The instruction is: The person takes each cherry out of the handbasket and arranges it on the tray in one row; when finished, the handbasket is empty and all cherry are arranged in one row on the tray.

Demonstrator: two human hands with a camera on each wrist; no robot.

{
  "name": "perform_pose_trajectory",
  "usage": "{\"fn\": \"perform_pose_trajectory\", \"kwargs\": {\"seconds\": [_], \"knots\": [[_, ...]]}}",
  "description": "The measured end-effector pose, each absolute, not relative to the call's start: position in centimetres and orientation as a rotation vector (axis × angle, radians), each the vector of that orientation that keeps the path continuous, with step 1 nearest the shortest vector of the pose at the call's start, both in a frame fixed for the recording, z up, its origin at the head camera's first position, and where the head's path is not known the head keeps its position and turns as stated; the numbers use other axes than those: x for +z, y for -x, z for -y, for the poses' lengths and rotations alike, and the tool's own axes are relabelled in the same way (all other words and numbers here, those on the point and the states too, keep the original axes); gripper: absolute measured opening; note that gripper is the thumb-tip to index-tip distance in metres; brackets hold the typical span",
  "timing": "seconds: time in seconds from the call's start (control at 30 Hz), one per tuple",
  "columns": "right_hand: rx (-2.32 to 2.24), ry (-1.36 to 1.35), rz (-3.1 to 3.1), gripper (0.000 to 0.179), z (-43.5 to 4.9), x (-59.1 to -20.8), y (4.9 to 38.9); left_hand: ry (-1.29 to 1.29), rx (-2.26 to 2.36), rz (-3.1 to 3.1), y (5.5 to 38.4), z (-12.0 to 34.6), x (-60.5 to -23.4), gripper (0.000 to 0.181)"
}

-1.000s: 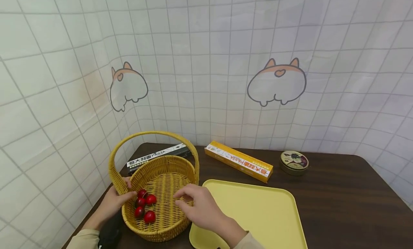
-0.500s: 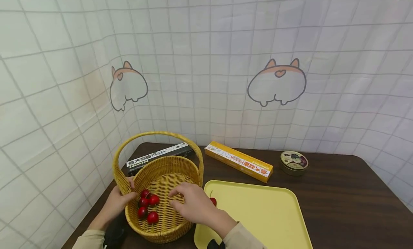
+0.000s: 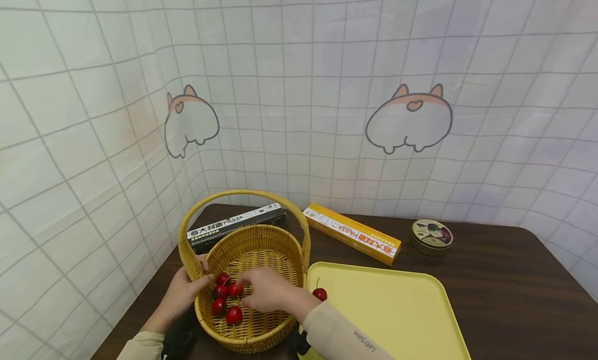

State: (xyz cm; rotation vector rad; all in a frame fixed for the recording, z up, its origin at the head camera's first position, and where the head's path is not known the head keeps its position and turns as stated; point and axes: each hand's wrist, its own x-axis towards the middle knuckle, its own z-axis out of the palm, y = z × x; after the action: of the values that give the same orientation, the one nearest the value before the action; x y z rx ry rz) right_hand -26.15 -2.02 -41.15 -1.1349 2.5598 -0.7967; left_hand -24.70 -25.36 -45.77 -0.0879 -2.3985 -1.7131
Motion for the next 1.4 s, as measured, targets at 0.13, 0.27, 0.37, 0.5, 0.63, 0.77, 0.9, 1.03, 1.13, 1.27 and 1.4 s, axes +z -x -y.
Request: {"fn": "perform_pose_trajectory", "kwargs": {"seconds": [0.13,0.27,0.37,0.5,0.63,0.77,0.9,1.03,1.13,1.27,1.4], "knots": [[-0.697,1.304,-2.478,0.031,2.7,-42.0,25.9,0.080,-1.696,2.409,24.6,25.2,-45.7,0.022],[-0.590,1.430,-2.476,0.032,3.0,-42.6,25.7,0.068,-1.677,2.416,24.5,25.1,-45.7,0.021],[-0.552,1.462,-2.484,0.030,3.2,-42.8,25.5,0.054,-1.670,2.419,24.4,25.1,-45.9,0.021],[-0.500,1.494,-2.490,0.030,3.1,-42.8,25.2,0.040,-1.676,2.413,24.3,25.2,-46.1,0.020],[-0.595,1.470,-2.450,0.022,2.5,-42.1,25.2,0.038,-1.672,2.423,24.2,25.4,-46.1,0.020],[-0.688,1.449,-2.428,0.024,2.0,-41.4,25.4,0.030,-1.654,2.426,24.1,25.8,-45.9,0.019],[-0.633,1.480,-2.438,0.027,2.2,-41.3,25.2,0.032,-1.677,2.413,24.2,25.9,-45.8,0.019],[-0.565,1.515,-2.450,0.029,3.0,-41.7,24.9,0.038,-1.645,2.422,24.3,25.7,-45.9,0.020],[-0.533,1.490,-2.485,0.029,3.4,-42.1,24.7,0.036,-1.644,2.420,24.3,25.5,-46.0,0.019],[-0.540,1.422,-2.585,0.031,3.9,-42.4,24.7,0.043,-1.698,2.407,24.3,25.2,-45.9,0.019],[-0.546,1.426,-2.637,0.040,4.0,-42.5,24.9,0.049,-1.706,2.405,24.3,25.0,-45.7,0.019]]}}
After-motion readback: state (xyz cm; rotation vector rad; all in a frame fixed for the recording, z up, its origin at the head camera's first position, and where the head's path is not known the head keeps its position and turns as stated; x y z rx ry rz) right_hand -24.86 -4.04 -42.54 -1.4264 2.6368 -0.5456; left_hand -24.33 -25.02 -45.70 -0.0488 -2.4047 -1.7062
